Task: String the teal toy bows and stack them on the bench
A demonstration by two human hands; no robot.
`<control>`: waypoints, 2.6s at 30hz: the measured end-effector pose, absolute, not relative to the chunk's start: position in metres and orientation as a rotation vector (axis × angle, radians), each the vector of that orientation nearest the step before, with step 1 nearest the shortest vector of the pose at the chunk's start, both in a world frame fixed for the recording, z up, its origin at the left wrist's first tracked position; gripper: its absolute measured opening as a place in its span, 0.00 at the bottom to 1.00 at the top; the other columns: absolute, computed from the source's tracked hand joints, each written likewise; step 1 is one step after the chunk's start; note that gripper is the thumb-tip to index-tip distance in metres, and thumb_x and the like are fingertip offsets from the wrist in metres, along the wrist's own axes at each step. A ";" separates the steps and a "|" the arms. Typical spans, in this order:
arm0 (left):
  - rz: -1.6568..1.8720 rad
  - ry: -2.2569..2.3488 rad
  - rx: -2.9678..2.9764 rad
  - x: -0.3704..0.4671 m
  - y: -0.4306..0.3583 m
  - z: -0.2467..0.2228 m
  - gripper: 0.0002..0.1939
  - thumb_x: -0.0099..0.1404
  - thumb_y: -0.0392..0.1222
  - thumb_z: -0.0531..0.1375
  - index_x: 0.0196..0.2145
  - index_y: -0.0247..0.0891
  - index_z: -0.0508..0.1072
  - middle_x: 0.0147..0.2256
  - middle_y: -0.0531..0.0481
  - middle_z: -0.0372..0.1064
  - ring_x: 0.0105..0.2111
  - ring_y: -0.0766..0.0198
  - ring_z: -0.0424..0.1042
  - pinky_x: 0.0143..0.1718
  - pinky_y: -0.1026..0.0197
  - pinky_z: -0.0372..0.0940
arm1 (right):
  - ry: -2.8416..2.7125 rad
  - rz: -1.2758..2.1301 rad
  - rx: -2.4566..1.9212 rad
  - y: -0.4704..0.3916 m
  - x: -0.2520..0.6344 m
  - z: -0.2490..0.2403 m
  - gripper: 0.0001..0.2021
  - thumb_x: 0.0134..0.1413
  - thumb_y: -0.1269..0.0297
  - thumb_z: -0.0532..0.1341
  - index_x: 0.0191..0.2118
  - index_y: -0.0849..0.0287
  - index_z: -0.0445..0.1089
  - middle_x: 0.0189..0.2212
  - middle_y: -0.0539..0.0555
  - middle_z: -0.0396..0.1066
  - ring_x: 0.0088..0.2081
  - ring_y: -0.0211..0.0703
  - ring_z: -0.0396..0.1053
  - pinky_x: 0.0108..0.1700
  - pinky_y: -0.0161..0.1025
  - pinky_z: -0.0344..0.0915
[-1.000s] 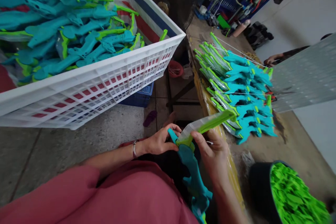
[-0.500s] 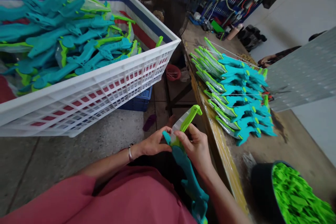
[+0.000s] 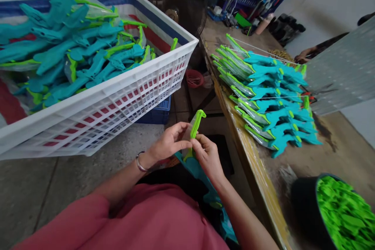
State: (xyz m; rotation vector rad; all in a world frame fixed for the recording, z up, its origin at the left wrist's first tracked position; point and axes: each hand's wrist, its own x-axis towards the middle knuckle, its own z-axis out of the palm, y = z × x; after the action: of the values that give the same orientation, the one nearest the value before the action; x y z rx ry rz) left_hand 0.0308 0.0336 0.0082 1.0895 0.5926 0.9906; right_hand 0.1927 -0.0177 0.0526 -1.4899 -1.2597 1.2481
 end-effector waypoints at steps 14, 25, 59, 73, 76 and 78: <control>1.011 0.857 1.260 0.049 0.012 0.032 0.13 0.59 0.41 0.70 0.40 0.38 0.73 0.34 0.52 0.74 0.34 0.63 0.74 0.38 0.61 0.68 | -0.647 1.328 -1.282 -0.009 0.192 0.067 0.32 0.59 0.33 0.56 0.55 0.54 0.65 0.44 0.54 0.68 0.27 0.33 0.62 0.19 0.30 0.40; 1.081 1.002 1.438 0.064 0.005 0.046 0.14 0.58 0.45 0.72 0.39 0.39 0.75 0.35 0.52 0.78 0.33 0.62 0.75 0.36 0.62 0.68 | -1.263 0.896 -1.411 -0.024 0.181 0.052 0.32 0.69 0.38 0.47 0.66 0.54 0.57 0.51 0.57 0.67 0.51 0.49 0.69 0.53 0.45 0.69; 1.190 1.030 1.251 0.027 0.028 0.035 0.12 0.67 0.43 0.66 0.47 0.40 0.72 0.39 0.52 0.72 0.39 0.63 0.74 0.43 0.61 0.68 | -1.015 1.227 -1.477 -0.053 0.201 0.081 0.17 0.57 0.48 0.65 0.35 0.59 0.74 0.20 0.44 0.57 0.22 0.34 0.48 0.23 0.34 0.48; 1.261 0.463 0.935 0.040 0.001 0.061 0.30 0.69 0.71 0.50 0.28 0.40 0.66 0.26 0.51 0.58 0.28 0.60 0.60 0.34 0.56 0.63 | -1.858 0.606 -1.256 -0.045 0.186 0.151 0.07 0.71 0.71 0.52 0.39 0.56 0.65 0.34 0.51 0.66 0.34 0.37 0.66 0.33 0.35 0.62; 1.237 0.447 0.896 0.044 -0.009 0.060 0.30 0.67 0.72 0.50 0.26 0.41 0.61 0.24 0.51 0.56 0.27 0.60 0.59 0.33 0.55 0.64 | -1.898 0.494 -1.249 -0.048 0.176 0.143 0.07 0.70 0.73 0.52 0.41 0.56 0.63 0.34 0.51 0.64 0.33 0.38 0.65 0.32 0.36 0.63; 1.209 0.442 0.871 0.044 -0.012 0.058 0.30 0.66 0.72 0.51 0.26 0.42 0.59 0.24 0.52 0.55 0.27 0.61 0.58 0.34 0.54 0.65 | -1.939 0.457 -1.258 -0.051 0.172 0.134 0.07 0.69 0.74 0.51 0.41 0.56 0.62 0.33 0.52 0.63 0.32 0.39 0.63 0.30 0.36 0.63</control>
State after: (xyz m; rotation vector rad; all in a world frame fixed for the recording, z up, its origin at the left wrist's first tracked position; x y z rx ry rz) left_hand 0.0440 -0.0116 0.0578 0.8707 0.4424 1.2093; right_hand 0.1724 -0.0512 0.1343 -1.2577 -1.9391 0.4568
